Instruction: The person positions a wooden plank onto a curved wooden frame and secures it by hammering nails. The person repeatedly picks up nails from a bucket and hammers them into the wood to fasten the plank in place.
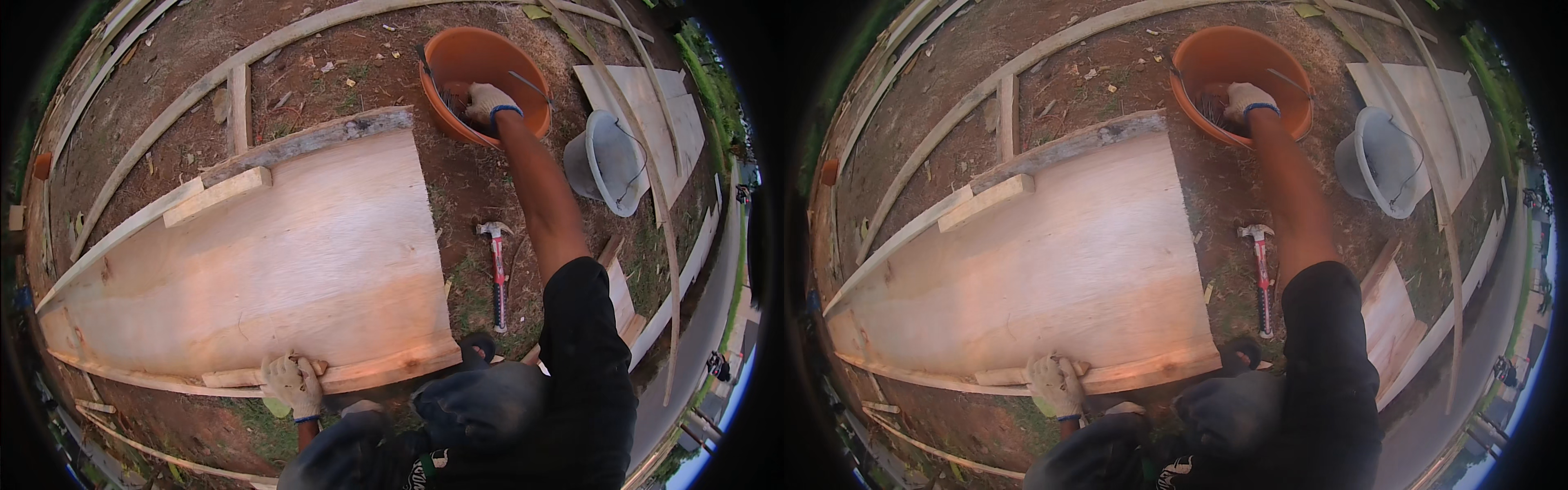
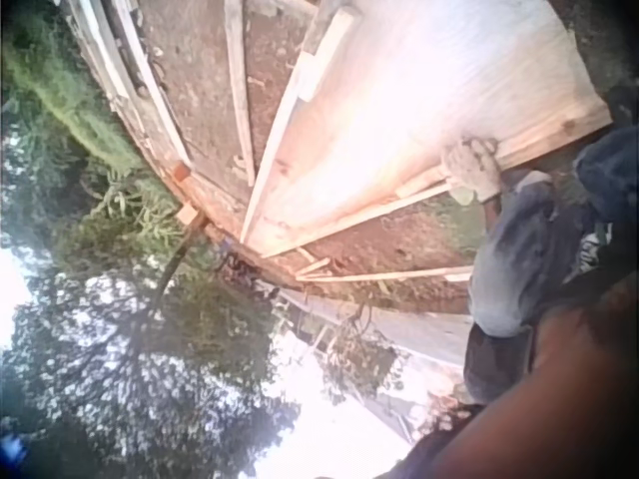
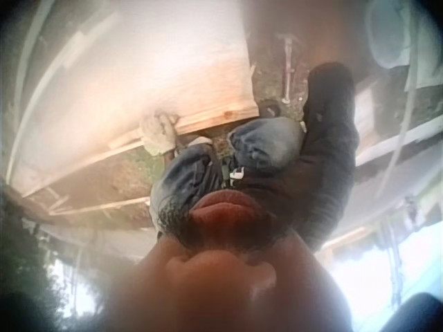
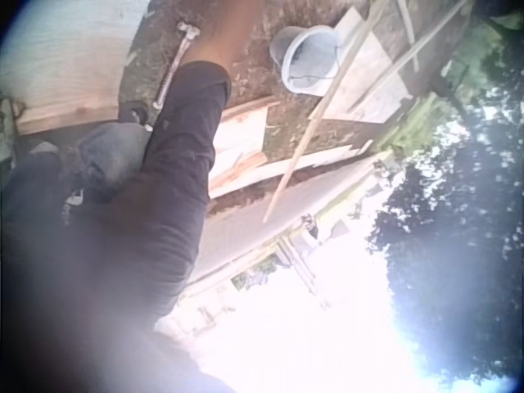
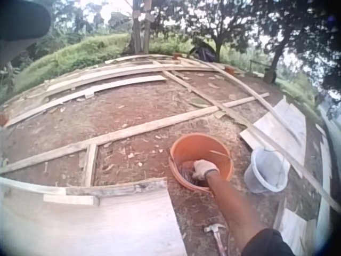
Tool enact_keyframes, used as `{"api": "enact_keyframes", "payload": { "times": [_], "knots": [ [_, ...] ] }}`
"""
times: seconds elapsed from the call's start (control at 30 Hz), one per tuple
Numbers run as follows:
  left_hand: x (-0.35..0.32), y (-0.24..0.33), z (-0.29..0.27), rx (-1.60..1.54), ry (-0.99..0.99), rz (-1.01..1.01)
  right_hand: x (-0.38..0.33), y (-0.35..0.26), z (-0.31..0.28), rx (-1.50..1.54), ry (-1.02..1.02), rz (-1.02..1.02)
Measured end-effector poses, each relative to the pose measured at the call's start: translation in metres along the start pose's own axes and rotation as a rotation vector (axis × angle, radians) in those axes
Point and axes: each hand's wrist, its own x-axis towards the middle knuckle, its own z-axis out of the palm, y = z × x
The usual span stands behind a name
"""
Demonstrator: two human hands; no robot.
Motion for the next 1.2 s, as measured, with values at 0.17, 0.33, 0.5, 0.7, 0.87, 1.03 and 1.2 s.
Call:
{"api": "enact_keyframes", "payload": {
  "times": [0.17,0.33,0.5,0.7,0.87,1.03,1.2],
  "knots": [
    [-0.006,-0.006,0.013,0.013,0.106,0.031,-0.008,0.009,0.008,0.154,0.163,0.057],
    [0.000,0.004,0.010,0.015,0.114,0.069,-0.022,0.027,0.030,0.258,0.185,0.122],
    [-0.005,0.004,0.014,-0.011,0.152,0.055,-0.041,0.015,0.031,0.288,0.327,0.075],
    [-0.008,-0.013,0.003,-0.107,0.113,-0.069,-0.033,0.011,0.047,0.350,0.734,-0.009],
    [0.003,-0.020,0.026,-0.695,0.186,-0.279,0.010,0.109,-0.011,0.614,0.776,-0.088],
    [0.014,-0.030,-0.011,-0.831,0.082,-0.420,-0.103,-0.031,-0.027,1.062,0.446,-0.505],
    [0.011,-0.058,-0.040,-0.558,-0.022,-0.283,-0.249,-0.240,0.060,0.510,-0.093,-1.042]
  ]
}}
